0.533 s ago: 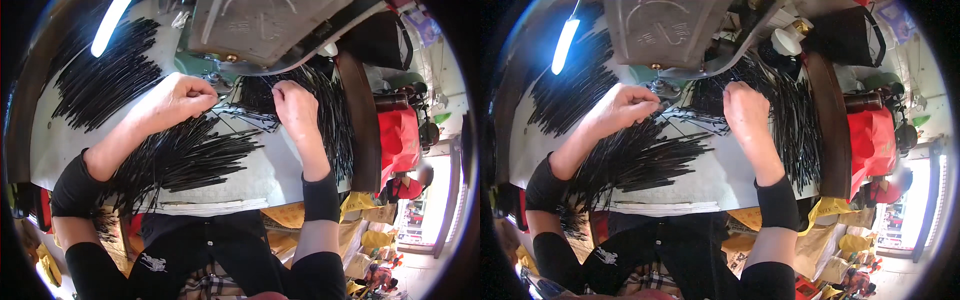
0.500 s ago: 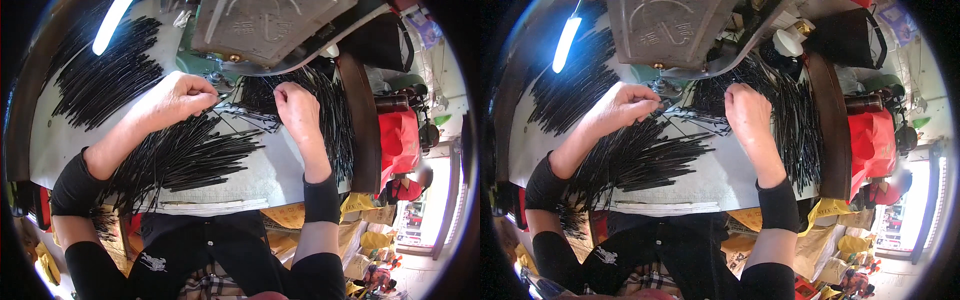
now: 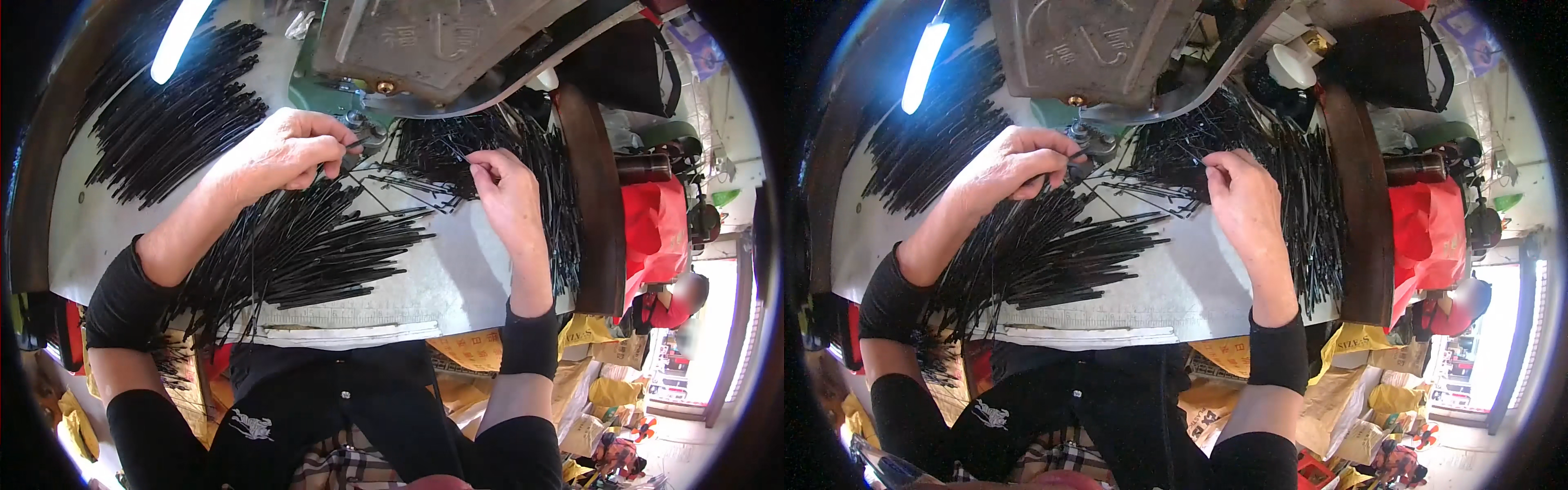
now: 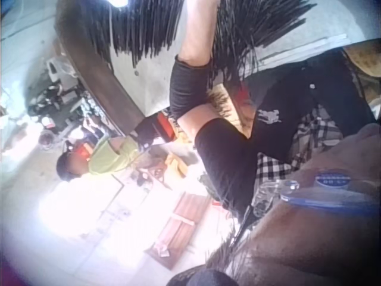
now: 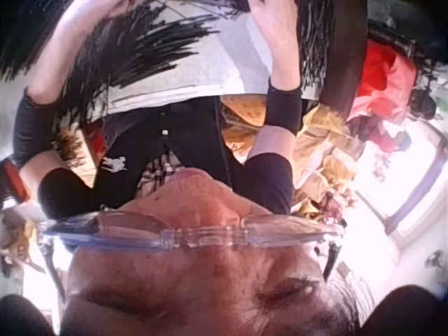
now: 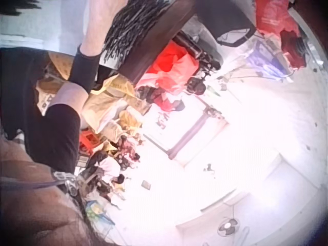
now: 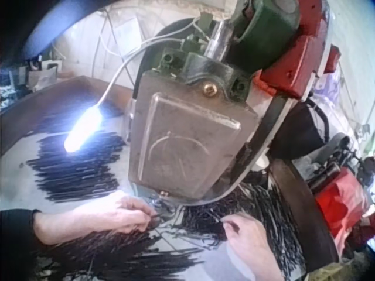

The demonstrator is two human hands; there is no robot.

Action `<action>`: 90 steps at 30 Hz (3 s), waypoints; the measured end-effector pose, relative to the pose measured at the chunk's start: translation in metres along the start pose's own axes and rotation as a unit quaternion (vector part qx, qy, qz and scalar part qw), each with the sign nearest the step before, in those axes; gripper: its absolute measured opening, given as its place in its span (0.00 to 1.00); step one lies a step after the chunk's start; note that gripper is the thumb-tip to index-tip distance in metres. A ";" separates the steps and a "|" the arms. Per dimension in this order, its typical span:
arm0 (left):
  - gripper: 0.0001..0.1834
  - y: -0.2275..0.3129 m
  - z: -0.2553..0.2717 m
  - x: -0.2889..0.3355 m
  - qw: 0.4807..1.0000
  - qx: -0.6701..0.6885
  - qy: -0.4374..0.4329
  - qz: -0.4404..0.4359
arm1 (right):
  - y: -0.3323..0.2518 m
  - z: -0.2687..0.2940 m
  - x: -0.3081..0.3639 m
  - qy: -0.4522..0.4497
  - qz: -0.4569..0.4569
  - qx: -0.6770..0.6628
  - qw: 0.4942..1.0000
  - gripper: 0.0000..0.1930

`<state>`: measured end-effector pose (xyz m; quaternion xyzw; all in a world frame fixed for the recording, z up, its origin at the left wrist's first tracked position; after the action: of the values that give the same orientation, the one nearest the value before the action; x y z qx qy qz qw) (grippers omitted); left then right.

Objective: The person inserts black rods into an industrial machine for assembly or processing.

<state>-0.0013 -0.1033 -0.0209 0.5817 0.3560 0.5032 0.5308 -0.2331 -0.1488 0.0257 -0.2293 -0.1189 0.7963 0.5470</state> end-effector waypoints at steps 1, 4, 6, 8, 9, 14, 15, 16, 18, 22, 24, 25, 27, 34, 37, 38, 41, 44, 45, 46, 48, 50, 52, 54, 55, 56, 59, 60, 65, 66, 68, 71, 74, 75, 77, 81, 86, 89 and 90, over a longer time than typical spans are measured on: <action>0.16 0.001 0.001 0.000 1.000 -0.001 0.002 -0.001 | -0.001 0.004 0.001 0.010 0.010 0.001 1.000 0.06; 0.17 0.004 0.002 0.001 1.000 -0.002 0.000 -0.009 | -0.005 0.018 0.001 0.027 0.021 -0.059 0.998 0.06; 0.16 0.005 0.002 0.002 1.000 -0.002 -0.003 -0.016 | -0.011 0.025 0.000 0.022 0.000 -0.119 0.993 0.06; 0.17 0.003 0.002 0.003 1.000 0.020 -0.008 -0.007 | -0.027 0.025 0.001 -0.018 0.006 -0.177 0.984 0.06; 0.17 0.001 0.003 0.003 1.000 0.019 -0.002 -0.005 | -0.037 0.022 0.002 -0.048 0.019 -0.161 0.986 0.05; 0.19 -0.002 -0.003 0.002 0.995 0.091 -0.047 -0.002 | -0.071 -0.011 0.005 -0.159 0.074 -0.083 0.981 0.05; 0.18 -0.001 -0.004 0.004 0.994 0.094 -0.048 -0.011 | -0.072 -0.020 0.003 -0.170 0.078 -0.097 0.978 0.05; 0.18 -0.001 -0.002 0.005 0.995 0.095 -0.042 -0.011 | -0.072 -0.028 0.001 -0.182 0.083 -0.109 0.974 0.05; 0.18 -0.004 0.000 0.004 0.994 0.102 -0.033 0.001 | -0.062 -0.044 0.001 -0.200 0.077 -0.171 0.962 0.02; 0.18 -0.007 0.001 0.002 0.992 0.114 -0.047 -0.008 | -0.059 -0.066 0.006 -0.217 0.000 -0.315 0.924 0.04; 0.18 -0.007 0.002 0.001 0.993 0.110 -0.041 -0.009 | -0.076 -0.064 0.007 -0.168 0.081 -0.238 0.953 0.05; 0.18 -0.006 0.003 0.001 0.994 0.106 -0.037 -0.012 | -0.081 -0.066 0.007 -0.158 0.118 -0.191 0.962 0.06; 0.18 -0.005 0.002 0.001 0.993 0.106 -0.039 -0.013 | -0.077 -0.072 0.006 -0.166 0.087 -0.224 0.956 0.07; 0.17 -0.009 0.003 -0.002 0.993 0.114 -0.030 -0.016 | -0.087 -0.082 0.007 -0.225 0.014 -0.330 0.917 0.11; 0.17 -0.005 0.004 0.000 0.994 0.110 -0.017 -0.022 | -0.088 -0.085 0.010 -0.249 -0.001 -0.337 0.908 0.12; 0.17 -0.006 0.005 0.000 0.994 0.110 -0.017 -0.023 | -0.087 -0.087 0.011 -0.255 -0.010 -0.341 0.905 0.13; 0.17 -0.006 0.006 -0.001 0.992 0.120 -0.020 -0.027 | -0.083 -0.093 0.014 -0.274 -0.061 -0.405 0.870 0.14; 0.16 -0.005 0.007 0.000 0.993 0.117 -0.012 -0.021 | -0.085 -0.094 0.015 -0.293 -0.057 -0.403 0.865 0.14; 0.16 -0.004 0.007 0.000 0.992 0.119 -0.017 -0.025 | -0.086 -0.094 0.014 -0.293 -0.057 -0.403 0.865 0.14; 0.16 -0.004 0.007 -0.001 0.992 0.122 -0.023 -0.029 | -0.086 -0.094 0.014 -0.294 -0.060 -0.406 0.863 0.14; 0.16 -0.005 0.007 -0.001 0.993 0.114 -0.024 -0.029 | -0.085 -0.094 0.013 -0.295 -0.064 -0.409 0.861 0.14; 0.16 -0.004 0.006 -0.001 0.994 0.106 -0.026 -0.031 | -0.085 -0.094 0.012 -0.297 -0.065 -0.439 0.846 0.14; 0.17 -0.002 0.008 -0.001 0.994 0.106 -0.019 -0.033 | -0.085 -0.094 0.010 -0.295 -0.064 -0.439 0.846 0.14; 0.16 -0.001 0.010 -0.001 0.994 0.104 -0.007 -0.021 | -0.084 -0.095 0.008 -0.293 -0.063 -0.439 0.847 0.14; 0.16 -0.003 0.012 -0.001 0.995 0.103 0.005 -0.008 | -0.084 -0.094 0.006 -0.286 -0.059 -0.443 0.848 0.14; 0.16 -0.003 0.013 -0.002 0.995 0.102 0.005 -0.009 | -0.083 -0.094 0.004 -0.279 -0.055 -0.447 0.849 0.14; 0.16 -0.004 0.017 -0.005 0.996 0.087 0.003 -0.006 | -0.087 -0.091 -0.004 -0.270 -0.032 -0.430 0.861 0.15; 0.15 -0.005 0.017 -0.005 0.996 0.088 0.004 -0.006 | -0.087 -0.092 -0.004 -0.271 -0.031 -0.430 0.861 0.15; 0.15 -0.002 0.017 -0.006 0.996 0.085 0.004 -0.009 | -0.084 -0.093 -0.004 -0.272 -0.051 -0.457 0.845 0.14; 0.15 -0.003 0.019 -0.005 0.997 0.082 0.010 -0.003 | -0.085 -0.093 -0.004 -0.272 -0.051 -0.457 0.845 0.14; 0.15 -0.003 0.021 -0.004 0.997 0.077 0.016 0.000 | -0.087 -0.094 -0.005 -0.274 -0.050 -0.450 0.849 0.14; 0.14 -0.002 0.020 -0.004 0.996 0.084 0.014 0.005 | -0.086 -0.095 -0.004 -0.279 -0.059 -0.457 0.843 0.14; 0.15 -0.001 0.019 -0.005 0.997 0.074 0.012 0.007 | -0.084 -0.093 -0.004 -0.269 -0.056 -0.455 0.847 0.13; 0.15 -0.001 0.019 -0.006 0.997 0.074 0.010 0.002 | -0.084 -0.093 -0.004 -0.268 -0.056 -0.455 0.847 0.13; 0.15 -0.001 0.019 -0.005 0.997 0.074 0.008 -0.002 | -0.086 -0.093 -0.005 -0.272 -0.053 -0.458 0.845 0.13; 0.15 0.001 0.020 -0.004 0.998 0.065 0.013 0.002 | -0.085 -0.094 -0.004 -0.268 -0.056 -0.456 0.847 0.13; 0.15 0.002 0.020 -0.005 0.998 0.058 0.014 0.008 | -0.086 -0.092 -0.005 -0.272 -0.058 -0.462 0.842 0.13; 0.15 0.001 0.023 -0.003 0.999 0.048 0.017 0.008 | -0.084 -0.099 -0.003 -0.283 -0.067 -0.471 0.833 0.13; 0.15 -0.001 0.023 -0.003 0.999 0.047 0.013 0.009 | -0.084 -0.098 -0.002 -0.282 -0.067 -0.471 0.833 0.13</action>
<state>0.0203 -0.1123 -0.0214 0.6027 0.3803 0.4981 0.4939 -0.1150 -0.1253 -0.0216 -0.2158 -0.6437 0.6355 0.3677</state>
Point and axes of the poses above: each hand's wrist, its own x-axis away from the middle knuckle, its own z-axis out of the back of the hand, y = z × x, the point moved 9 cm from there along -x, towards the middle knuckle, and after that the axes turned 1 degree about z, right-handed, at the moved point
